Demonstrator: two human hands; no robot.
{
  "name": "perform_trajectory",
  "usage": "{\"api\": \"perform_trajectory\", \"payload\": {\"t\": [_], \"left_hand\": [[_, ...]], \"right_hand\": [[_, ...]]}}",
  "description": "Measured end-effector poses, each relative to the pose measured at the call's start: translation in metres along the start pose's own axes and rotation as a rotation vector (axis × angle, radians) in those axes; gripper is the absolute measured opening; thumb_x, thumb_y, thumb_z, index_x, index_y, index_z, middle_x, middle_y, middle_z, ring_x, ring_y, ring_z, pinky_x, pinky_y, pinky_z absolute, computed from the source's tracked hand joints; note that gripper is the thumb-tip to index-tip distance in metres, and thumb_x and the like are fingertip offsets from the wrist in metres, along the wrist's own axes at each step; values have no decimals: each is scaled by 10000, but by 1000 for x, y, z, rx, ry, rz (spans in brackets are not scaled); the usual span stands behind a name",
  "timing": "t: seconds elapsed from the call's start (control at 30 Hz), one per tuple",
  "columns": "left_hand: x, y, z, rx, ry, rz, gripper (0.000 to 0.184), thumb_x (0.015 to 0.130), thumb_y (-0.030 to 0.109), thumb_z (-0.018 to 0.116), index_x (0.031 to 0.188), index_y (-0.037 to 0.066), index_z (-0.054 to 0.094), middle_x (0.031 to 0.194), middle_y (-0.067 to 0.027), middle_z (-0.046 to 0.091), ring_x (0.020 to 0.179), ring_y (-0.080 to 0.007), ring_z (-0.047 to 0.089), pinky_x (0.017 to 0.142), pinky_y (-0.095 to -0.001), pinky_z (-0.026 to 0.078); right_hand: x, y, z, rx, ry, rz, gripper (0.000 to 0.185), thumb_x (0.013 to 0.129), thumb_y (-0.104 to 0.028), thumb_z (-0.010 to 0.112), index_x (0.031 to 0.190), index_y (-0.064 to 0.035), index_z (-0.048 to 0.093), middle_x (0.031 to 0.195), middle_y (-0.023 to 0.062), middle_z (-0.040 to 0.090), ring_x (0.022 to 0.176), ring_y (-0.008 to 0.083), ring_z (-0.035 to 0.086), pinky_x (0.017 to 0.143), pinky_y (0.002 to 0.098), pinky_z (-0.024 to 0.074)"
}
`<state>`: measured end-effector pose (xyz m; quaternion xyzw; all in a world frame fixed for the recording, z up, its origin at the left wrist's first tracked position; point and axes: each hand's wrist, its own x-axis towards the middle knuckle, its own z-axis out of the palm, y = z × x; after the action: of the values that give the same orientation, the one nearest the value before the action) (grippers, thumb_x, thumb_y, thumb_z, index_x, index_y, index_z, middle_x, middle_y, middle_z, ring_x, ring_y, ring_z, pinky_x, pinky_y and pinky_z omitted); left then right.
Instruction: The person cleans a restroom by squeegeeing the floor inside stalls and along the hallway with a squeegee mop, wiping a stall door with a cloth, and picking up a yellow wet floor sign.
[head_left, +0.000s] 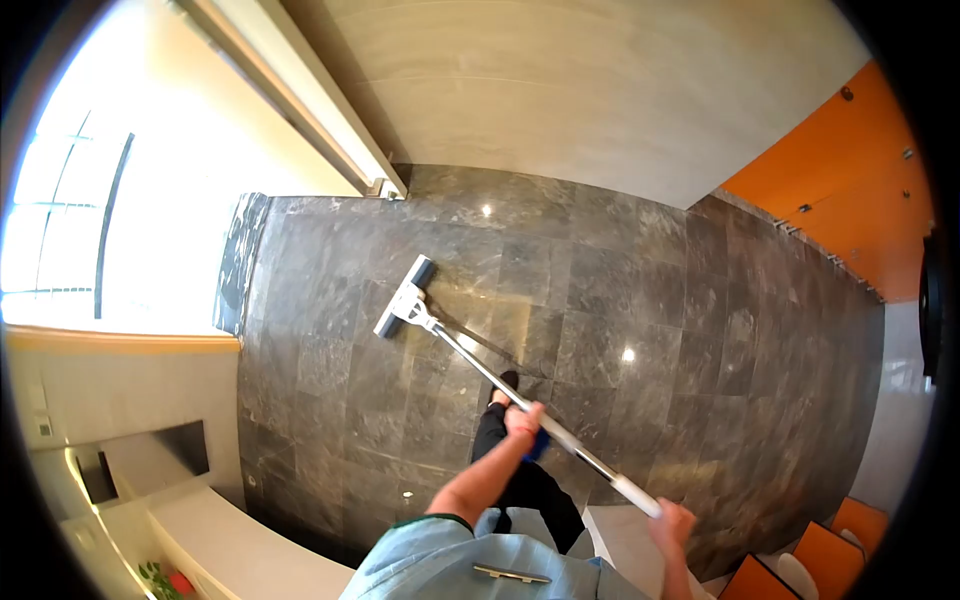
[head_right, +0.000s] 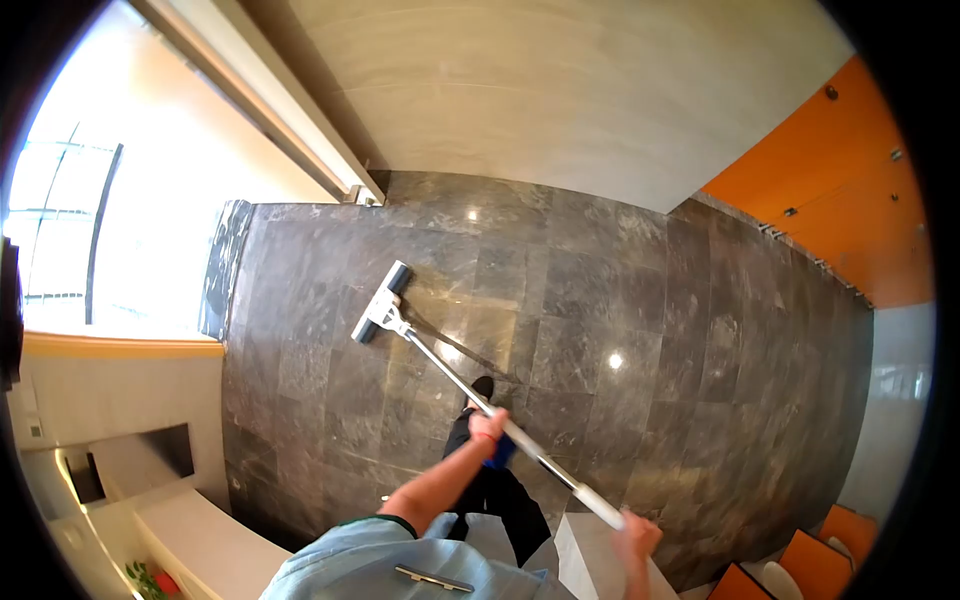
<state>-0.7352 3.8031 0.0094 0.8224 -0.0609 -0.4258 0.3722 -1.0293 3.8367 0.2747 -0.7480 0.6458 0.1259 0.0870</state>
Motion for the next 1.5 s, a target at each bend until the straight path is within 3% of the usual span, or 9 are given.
{"api": "perform_trajectory", "payload": {"t": [0.37, 0.43, 0.6, 0.73, 0.83, 1.03, 1.13, 1.3, 1.5], "left_hand": [[212, 119, -76, -36, 59, -82, 426, 677, 378, 623, 734, -45, 615, 682, -148, 617, 631, -228, 593, 601, -348, 461], [182, 124, -37, -19, 50, 150, 370, 699, 351, 600, 692, -19, 600, 641, -117, 602, 577, -205, 557, 554, -359, 445], [21, 113, 52, -74, -377, -10, 284, 709, 310, 592, 665, 31, 574, 596, -16, 506, 567, -105, 448, 497, -330, 407], [-116, 103, 100, -122, -712, -305, 257, 718, 290, 657, 794, 49, 609, 733, -2, 563, 659, -98, 500, 575, -294, 429], [-173, 101, 130, 24, -864, -306, 408, 687, 360, 676, 898, 14, 628, 823, -76, 620, 746, -171, 578, 681, -313, 453], [-162, 95, 149, 174, -780, -272, 500, 635, 443, 676, 881, 9, 636, 889, -135, 637, 826, -238, 612, 713, -335, 464], [-97, 65, 162, 101, -689, -194, 438, 651, 398, 681, 853, 11, 640, 836, -126, 640, 759, -196, 610, 658, -340, 471], [45, 144, 108, 53, -429, 1, 388, 667, 347, 637, 829, -5, 627, 762, -54, 611, 694, -128, 550, 615, -313, 466], [176, 218, 81, 346, 5, 148, 631, 671, 500, 596, 877, -96, 593, 863, -242, 615, 795, -292, 616, 686, -373, 459]], "right_hand": [[164, -186, -65, 200, -210, -62, 281, 676, -237, 690, 898, -93, 596, 780, 101, 634, 703, 263, 607, 653, 393, 435], [160, -157, -89, 231, -185, -22, 284, 658, -243, 690, 873, -84, 596, 768, 102, 628, 699, 280, 599, 646, 392, 434], [54, -21, -87, 15, -120, 241, 266, 550, -292, 693, 662, -91, 559, 612, 125, 569, 626, 338, 561, 556, 449, 402], [-34, 39, -185, -24, -492, 363, 308, 725, -248, 614, 995, -103, 591, 798, 170, 618, 729, 311, 602, 610, 406, 463], [-75, 64, -216, 104, -274, 451, 282, 734, -229, 624, 992, -118, 605, 780, 141, 627, 691, 260, 616, 584, 372, 463], [-79, 113, -173, 103, -180, 334, 276, 710, -258, 653, 940, -107, 622, 792, 145, 628, 677, 261, 620, 576, 365, 463], [-37, 111, -108, -86, -333, 498, 284, 543, -270, 718, 733, -76, 634, 547, 114, 542, 529, 305, 532, 530, 421, 406], [83, 11, -53, 71, -26, 255, 240, 544, -297, 695, 637, -114, 571, 567, 126, 556, 565, 335, 551, 512, 440, 413], [221, -91, -64, 263, -108, 132, 252, 660, -293, 689, 760, -101, 561, 659, 107, 606, 632, 312, 589, 576, 427, 436]]}}
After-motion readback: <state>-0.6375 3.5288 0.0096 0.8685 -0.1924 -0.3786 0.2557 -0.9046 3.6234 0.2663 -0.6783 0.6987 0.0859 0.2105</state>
